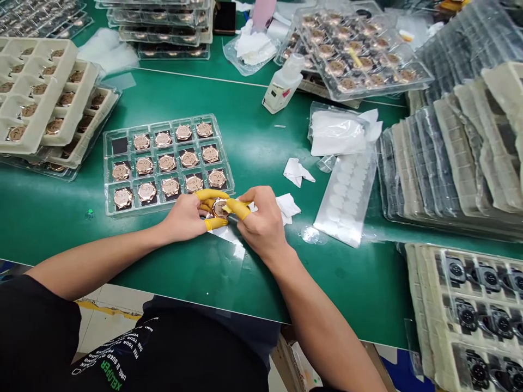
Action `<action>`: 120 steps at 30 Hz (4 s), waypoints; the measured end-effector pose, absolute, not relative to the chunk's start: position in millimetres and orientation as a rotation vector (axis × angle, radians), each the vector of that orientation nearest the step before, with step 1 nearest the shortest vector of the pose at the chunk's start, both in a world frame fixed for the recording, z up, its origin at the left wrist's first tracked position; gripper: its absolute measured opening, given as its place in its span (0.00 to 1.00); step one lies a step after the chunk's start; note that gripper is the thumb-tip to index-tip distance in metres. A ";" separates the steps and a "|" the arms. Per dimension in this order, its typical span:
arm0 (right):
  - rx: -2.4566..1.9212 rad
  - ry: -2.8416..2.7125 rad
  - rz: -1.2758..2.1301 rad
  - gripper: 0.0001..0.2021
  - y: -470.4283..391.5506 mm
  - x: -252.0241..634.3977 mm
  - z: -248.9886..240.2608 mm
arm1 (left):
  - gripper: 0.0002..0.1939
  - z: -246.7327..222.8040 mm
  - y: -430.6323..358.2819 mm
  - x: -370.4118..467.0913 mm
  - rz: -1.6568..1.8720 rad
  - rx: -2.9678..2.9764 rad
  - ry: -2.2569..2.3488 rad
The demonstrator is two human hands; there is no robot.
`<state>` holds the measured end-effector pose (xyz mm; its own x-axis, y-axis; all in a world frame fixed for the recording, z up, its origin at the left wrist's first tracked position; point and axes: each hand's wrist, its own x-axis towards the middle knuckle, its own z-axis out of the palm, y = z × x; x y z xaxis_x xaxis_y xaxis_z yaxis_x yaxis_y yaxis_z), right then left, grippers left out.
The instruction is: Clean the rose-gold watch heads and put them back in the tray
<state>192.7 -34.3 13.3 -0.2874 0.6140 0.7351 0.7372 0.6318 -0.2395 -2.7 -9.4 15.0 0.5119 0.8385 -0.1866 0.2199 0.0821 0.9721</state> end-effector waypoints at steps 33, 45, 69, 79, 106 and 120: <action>-1.440 -1.566 1.331 0.19 112.8 67.2 80.3 | 0.24 18.5 -7.3 -6.6 0.477 1.488 0.859; -1.541 -2.344 0.897 0.13 170.7 -7.0 72.0 | 0.11 17.0 -4.8 -7.7 0.426 1.696 0.847; -1.540 -1.918 1.615 0.02 186.3 10.7 60.3 | 0.09 20.0 -4.3 -7.6 0.435 1.690 0.797; -1.621 -2.027 1.420 0.04 181.8 4.0 66.2 | 0.11 16.2 -5.2 -6.4 0.427 1.752 0.840; -1.677 -1.895 1.483 0.04 174.0 -46.1 65.8 | 0.09 16.1 -3.8 -9.9 0.481 1.899 0.776; -1.745 -1.733 1.567 0.10 181.3 -49.4 64.1 | 0.07 13.4 -4.2 -8.1 0.476 1.863 0.767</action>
